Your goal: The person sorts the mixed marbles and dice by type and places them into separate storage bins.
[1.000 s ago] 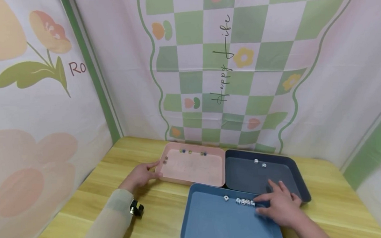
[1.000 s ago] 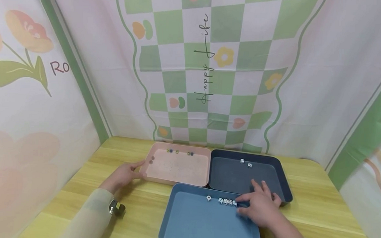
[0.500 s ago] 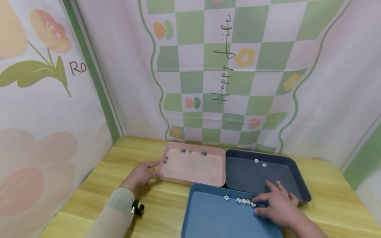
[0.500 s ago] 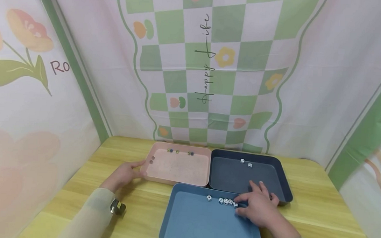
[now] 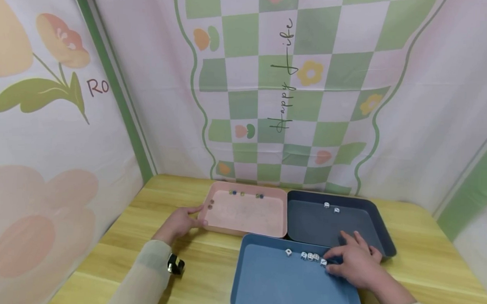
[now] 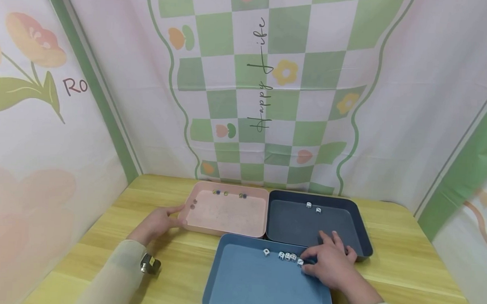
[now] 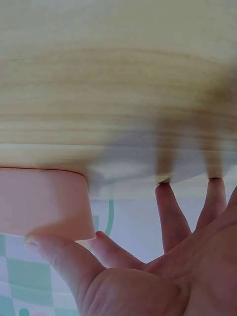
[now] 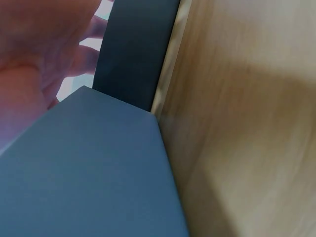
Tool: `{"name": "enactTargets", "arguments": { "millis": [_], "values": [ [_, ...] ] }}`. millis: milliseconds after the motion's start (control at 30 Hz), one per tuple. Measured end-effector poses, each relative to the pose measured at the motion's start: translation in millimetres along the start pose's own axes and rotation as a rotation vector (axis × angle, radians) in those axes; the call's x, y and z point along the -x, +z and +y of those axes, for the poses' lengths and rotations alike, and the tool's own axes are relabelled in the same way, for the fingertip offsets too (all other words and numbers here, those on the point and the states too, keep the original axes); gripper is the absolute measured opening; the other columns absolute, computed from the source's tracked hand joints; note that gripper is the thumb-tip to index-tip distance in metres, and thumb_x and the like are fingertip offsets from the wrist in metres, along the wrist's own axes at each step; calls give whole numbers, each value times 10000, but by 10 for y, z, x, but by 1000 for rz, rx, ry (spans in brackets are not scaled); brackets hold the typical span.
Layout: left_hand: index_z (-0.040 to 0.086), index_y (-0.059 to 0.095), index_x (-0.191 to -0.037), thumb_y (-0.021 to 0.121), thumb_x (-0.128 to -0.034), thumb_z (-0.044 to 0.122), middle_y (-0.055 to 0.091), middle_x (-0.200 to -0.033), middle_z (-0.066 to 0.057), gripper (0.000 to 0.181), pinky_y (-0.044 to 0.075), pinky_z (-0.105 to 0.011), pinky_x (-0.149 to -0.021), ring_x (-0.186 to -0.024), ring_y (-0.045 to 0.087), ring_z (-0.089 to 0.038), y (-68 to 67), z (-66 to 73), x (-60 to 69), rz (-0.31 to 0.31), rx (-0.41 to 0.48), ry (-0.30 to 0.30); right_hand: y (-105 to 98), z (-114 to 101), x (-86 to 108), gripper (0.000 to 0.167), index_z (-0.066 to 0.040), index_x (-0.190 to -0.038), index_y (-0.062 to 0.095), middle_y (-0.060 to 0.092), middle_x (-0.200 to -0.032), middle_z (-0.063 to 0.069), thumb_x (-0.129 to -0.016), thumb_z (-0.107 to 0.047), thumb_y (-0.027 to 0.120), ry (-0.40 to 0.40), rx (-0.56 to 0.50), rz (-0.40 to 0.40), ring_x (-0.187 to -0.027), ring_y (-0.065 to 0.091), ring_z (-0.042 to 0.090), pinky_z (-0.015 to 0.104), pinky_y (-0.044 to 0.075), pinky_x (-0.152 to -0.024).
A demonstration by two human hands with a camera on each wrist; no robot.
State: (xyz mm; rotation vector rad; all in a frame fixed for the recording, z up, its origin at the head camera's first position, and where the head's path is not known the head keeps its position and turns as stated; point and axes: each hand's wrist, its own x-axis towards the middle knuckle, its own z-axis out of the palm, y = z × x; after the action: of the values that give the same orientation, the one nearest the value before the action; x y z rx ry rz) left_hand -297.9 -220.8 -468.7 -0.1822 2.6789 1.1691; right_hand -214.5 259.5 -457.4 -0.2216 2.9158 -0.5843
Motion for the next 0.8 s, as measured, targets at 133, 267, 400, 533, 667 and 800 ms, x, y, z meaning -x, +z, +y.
{"name": "enactTargets", "arguments": {
  "millis": [133, 267, 400, 533, 667, 800],
  "values": [
    [353, 592, -1383, 835, -747, 481, 388, -1524, -209, 693, 257, -647, -1080, -1360, 368, -442, -2, -1, 5, 0, 8, -1, 7, -8, -7, 204, -362, -856, 760, 319, -1450, 408, -692, -387, 879, -1, 2, 3, -1332, 89, 646, 791, 59, -906],
    [358, 588, -1386, 829, -757, 477, 380, -1530, -205, 683, 232, -660, -1083, -1383, 318, -469, -1, 0, 12, 1, 12, -7, 19, -22, -24, 191, -364, -845, 761, 329, -1449, 402, -695, -384, 877, 0, 8, 1, -1332, 93, 645, 793, 61, -909],
    [361, 578, -1395, 824, -762, 478, 372, -1536, -201, 689, 209, -673, -1082, -1392, 294, -481, 3, -3, 12, -1, 10, -9, 27, -24, -31, 166, -374, -826, 757, 346, -1445, 394, -708, -364, 873, -4, 21, -1, -1330, 102, 648, 790, 64, -910],
    [358, 575, -1399, 824, -760, 482, 370, -1536, -205, 697, 217, -672, -1081, -1387, 307, -477, 2, -5, 13, -2, 8, -3, 24, -16, -23, 152, -376, -818, 754, 356, -1442, 392, -723, -343, 867, -6, 20, -2, -1328, 111, 647, 785, 64, -905],
    [347, 577, -1400, 822, -762, 484, 376, -1531, -212, 697, 273, -647, -1074, -1356, 372, -445, 3, -8, 9, -2, -2, 7, 17, -16, -15, 139, -378, -812, 748, 348, -1447, 391, -738, -342, 860, -5, 13, -3, -1332, 106, 641, 783, 56, -907],
    [340, 579, -1398, 823, -759, 488, 381, -1526, -213, 700, 254, -646, -1084, -1374, 345, -456, 5, -10, 2, -2, -6, 17, 23, -17, -15, 149, -382, -811, 745, 345, -1453, 386, -724, -375, 866, -2, 7, -4, -1337, 105, 636, 783, 58, -910]
  ]
}}
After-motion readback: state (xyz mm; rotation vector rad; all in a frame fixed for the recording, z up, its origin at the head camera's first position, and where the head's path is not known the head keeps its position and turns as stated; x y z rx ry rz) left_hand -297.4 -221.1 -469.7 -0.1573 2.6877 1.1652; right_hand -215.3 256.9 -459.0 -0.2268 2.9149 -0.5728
